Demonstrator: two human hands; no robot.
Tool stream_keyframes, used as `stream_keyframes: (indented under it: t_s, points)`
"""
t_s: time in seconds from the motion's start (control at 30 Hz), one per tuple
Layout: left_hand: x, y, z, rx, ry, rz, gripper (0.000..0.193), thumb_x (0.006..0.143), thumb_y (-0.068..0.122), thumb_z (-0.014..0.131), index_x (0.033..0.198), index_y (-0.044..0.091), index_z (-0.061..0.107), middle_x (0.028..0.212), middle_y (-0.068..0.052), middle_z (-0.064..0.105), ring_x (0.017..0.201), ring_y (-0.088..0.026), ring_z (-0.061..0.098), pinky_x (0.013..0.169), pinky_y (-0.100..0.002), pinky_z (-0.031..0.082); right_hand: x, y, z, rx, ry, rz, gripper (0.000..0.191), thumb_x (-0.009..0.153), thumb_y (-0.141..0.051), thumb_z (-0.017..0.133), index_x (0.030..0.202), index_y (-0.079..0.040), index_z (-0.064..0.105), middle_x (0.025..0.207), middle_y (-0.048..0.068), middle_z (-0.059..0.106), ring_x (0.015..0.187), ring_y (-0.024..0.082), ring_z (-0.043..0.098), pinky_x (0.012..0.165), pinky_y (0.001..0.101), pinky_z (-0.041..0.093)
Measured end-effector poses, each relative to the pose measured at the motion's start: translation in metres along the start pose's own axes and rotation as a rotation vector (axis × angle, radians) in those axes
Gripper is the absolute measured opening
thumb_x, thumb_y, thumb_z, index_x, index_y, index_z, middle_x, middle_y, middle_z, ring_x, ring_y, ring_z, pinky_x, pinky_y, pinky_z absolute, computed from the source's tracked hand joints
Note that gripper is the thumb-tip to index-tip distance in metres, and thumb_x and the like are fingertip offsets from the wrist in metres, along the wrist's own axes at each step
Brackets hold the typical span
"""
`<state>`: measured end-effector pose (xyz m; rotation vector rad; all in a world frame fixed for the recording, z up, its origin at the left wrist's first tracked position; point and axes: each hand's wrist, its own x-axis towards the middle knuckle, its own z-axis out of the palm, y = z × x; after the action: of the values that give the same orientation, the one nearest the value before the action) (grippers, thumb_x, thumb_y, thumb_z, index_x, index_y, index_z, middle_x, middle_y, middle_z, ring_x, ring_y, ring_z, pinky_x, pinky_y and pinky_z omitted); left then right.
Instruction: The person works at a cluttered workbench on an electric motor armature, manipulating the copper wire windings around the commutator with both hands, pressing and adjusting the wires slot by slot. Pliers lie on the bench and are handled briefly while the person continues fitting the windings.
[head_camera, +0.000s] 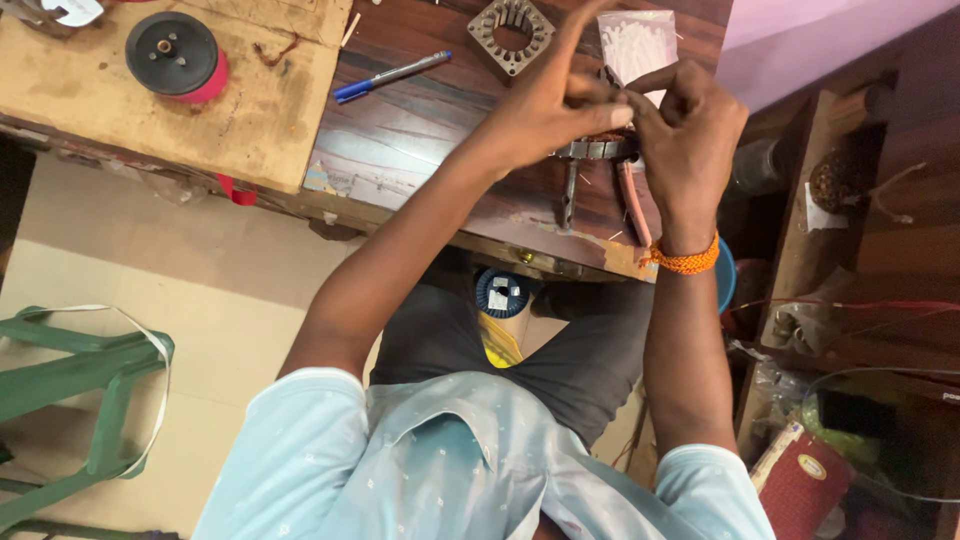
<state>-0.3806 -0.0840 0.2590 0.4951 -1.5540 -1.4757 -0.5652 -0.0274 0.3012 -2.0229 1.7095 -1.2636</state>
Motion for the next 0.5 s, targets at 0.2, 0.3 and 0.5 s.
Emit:
stream_keyframes:
  t_s: [0.2,0.3,0.5]
  points:
    - [0.004,-0.017,-0.025,0.067,-0.169,-0.078,0.110,0.097,0.009,0.083,0.163,0.021,-0.004,0.108,-0.007,0.078,0.108,-0.017,0.075,0.099,-0.035,0.061,-0.019,-0.013,-0.008,-0.003,0.027,-0.091,0.024,0.093,-0.004,0.089,0.092,0.001,0.066,0.075,0.004,0.054,0.068,0.010,0.046,0.062,0.0282,0.038]
    - [0.001,-0.015,-0.033,0.234,-0.208,0.260,0.101,0.109,0.003,0.082,0.164,0.023,-0.001,0.109,-0.005,0.078,0.123,-0.018,0.071,0.119,-0.038,0.052,-0.038,-0.026,-0.007,0.051,-0.006,-0.111,0.018,0.095,-0.003,0.086,0.095,0.000,0.068,0.078,0.004,0.058,0.068,0.010,0.049,0.064,0.0275,0.040]
    - [-0.010,0.015,-0.031,0.236,-0.185,0.021,0.075,0.098,0.013,0.078,0.157,0.022,0.033,0.151,0.004,0.051,0.112,-0.014,0.074,0.101,-0.038,0.058,-0.070,-0.026,0.013,0.093,-0.002,0.118,0.013,0.092,-0.002,0.082,0.091,-0.001,0.070,0.064,0.003,0.045,0.058,0.011,0.036,0.055,0.0291,0.030]
